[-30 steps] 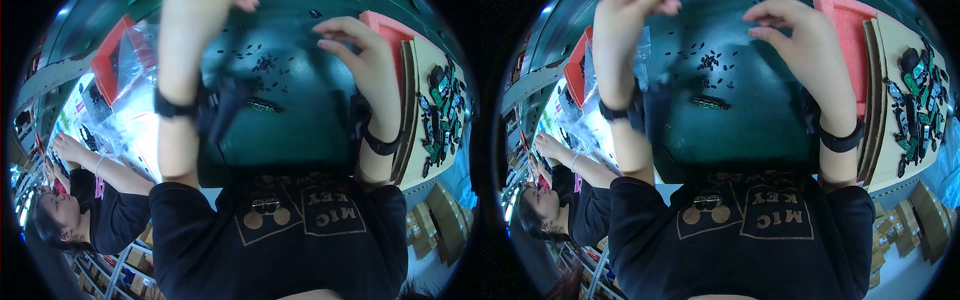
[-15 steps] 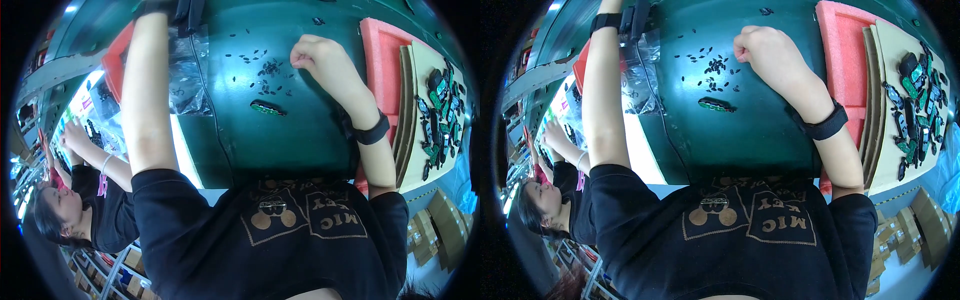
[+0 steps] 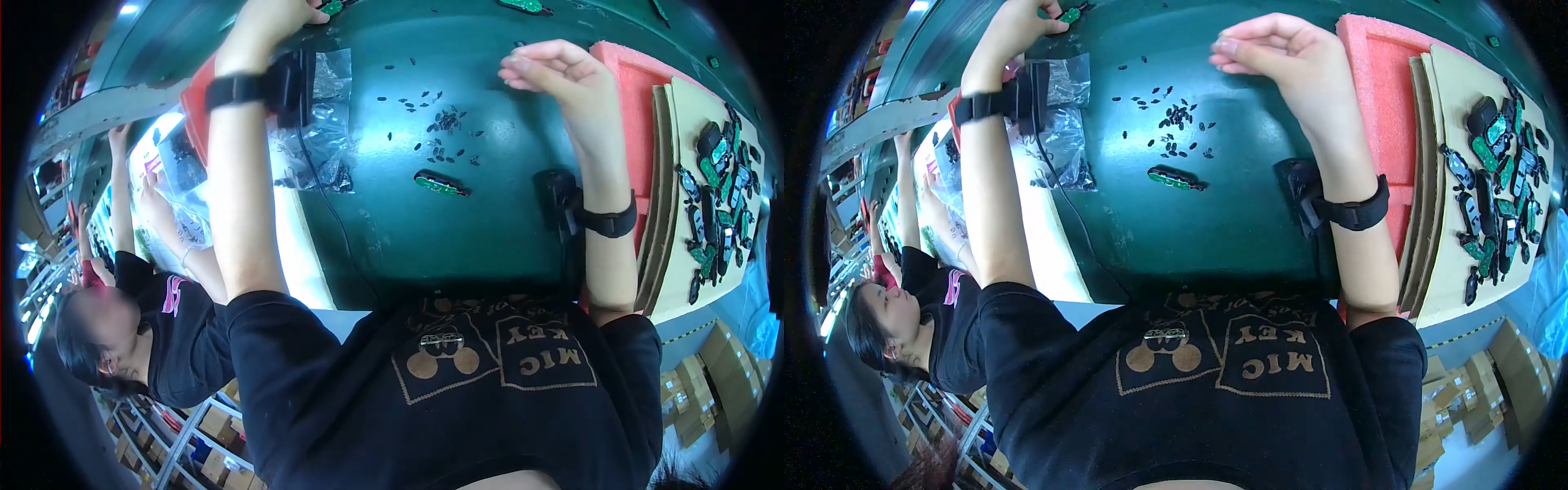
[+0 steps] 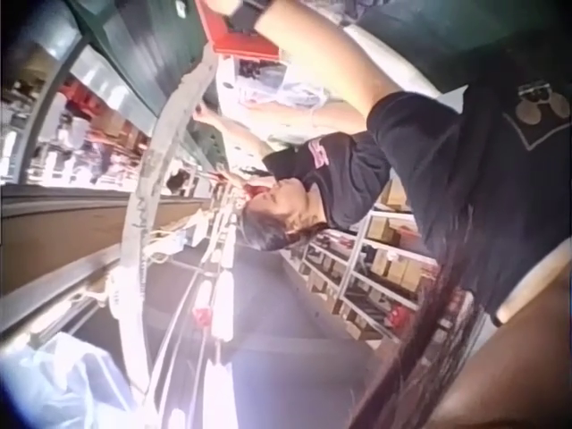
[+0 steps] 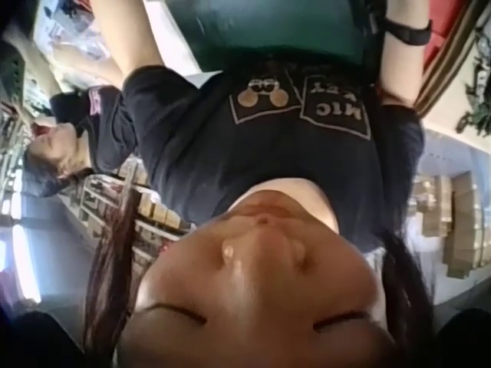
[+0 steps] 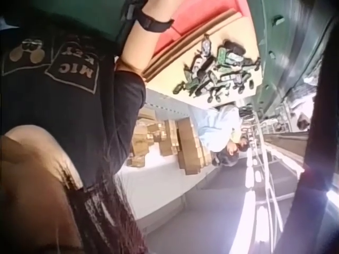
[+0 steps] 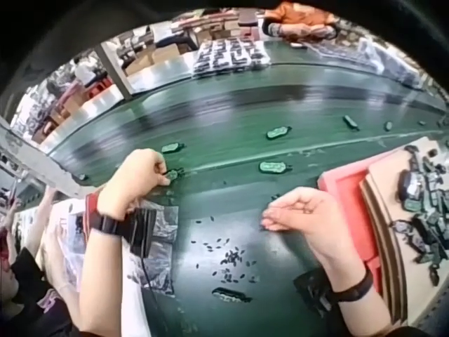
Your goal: The person picks up a circuit board and a plastic housing, presses the board into the housing, and then selects a small button to press into the assembly. This process is repeated multiple times with new components.
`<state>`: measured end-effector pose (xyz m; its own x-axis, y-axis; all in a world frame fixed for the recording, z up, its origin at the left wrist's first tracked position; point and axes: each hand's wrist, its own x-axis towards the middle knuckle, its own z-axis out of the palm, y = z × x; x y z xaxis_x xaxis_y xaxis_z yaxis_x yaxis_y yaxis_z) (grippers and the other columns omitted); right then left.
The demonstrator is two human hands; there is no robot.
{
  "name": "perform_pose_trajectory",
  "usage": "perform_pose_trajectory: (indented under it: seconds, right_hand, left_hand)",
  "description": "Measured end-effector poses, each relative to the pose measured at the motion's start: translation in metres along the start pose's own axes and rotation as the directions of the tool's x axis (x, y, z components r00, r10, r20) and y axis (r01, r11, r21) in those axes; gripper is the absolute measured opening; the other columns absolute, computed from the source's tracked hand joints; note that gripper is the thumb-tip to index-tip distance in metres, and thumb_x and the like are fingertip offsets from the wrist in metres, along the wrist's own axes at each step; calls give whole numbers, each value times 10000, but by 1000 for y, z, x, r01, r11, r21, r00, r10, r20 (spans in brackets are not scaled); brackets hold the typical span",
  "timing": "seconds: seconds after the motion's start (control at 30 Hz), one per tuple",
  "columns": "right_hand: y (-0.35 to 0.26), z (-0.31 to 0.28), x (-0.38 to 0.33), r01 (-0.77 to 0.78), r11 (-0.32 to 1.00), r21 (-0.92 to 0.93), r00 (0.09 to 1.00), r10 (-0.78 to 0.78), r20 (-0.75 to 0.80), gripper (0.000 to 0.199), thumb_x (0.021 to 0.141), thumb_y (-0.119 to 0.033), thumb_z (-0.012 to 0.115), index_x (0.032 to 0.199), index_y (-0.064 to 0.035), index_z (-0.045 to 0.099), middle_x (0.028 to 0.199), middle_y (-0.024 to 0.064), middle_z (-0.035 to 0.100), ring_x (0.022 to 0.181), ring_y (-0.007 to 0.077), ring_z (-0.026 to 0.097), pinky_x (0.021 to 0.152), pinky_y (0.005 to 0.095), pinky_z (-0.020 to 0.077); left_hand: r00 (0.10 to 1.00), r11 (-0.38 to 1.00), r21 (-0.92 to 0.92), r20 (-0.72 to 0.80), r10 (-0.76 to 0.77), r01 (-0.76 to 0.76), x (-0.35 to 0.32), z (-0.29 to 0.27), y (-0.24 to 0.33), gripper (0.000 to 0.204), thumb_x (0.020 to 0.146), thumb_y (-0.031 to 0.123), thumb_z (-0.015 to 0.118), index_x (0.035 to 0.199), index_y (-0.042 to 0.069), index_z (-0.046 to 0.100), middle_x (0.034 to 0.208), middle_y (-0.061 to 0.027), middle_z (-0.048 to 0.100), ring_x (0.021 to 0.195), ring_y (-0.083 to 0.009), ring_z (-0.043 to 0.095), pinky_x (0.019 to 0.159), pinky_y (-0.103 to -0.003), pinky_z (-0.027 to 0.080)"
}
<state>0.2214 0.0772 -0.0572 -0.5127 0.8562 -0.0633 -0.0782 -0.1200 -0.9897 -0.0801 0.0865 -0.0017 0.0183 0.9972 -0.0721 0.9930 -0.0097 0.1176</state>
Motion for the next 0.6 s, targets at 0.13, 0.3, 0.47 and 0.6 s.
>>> perform_pose_trajectory:
  seconds: [0.13,0.3,0.47,0.6]
  right_hand:
    - [3,-28,-3,-36,986,165,991,56,-118,128,847,-16,579,959,31,620,940,127,648,851,184,638,788,265,509]
    - [-17,-21,-12,78,986,149,985,-53,-163,129,838,16,571,955,42,619,968,146,644,887,196,629,808,271,499]
    - [-50,5,-28,321,824,-467,882,-439,-168,114,817,68,553,917,63,607,1002,171,635,900,196,617,806,269,491]
    - [-63,19,-38,263,905,-333,946,-310,-97,101,798,91,551,887,72,593,1013,192,628,906,200,609,802,265,485]
  left_hand:
    - [995,799,-598,-37,-97,55,-20,-4,60,148,718,-23,654,850,-43,590,666,-74,602,597,-135,576,579,-241,466]
    - [970,563,-801,-244,3,-204,-60,-1,109,157,791,-36,605,943,-71,598,789,-95,618,695,-133,593,621,-233,484]
    - [984,420,-891,-174,36,-173,-77,4,123,223,811,-61,591,1031,-96,579,944,-114,610,812,-138,606,690,-225,494]
    - [984,366,-915,-180,8,-170,-87,-3,129,222,794,-78,598,1013,-111,579,956,-121,592,791,-145,612,694,-229,499]
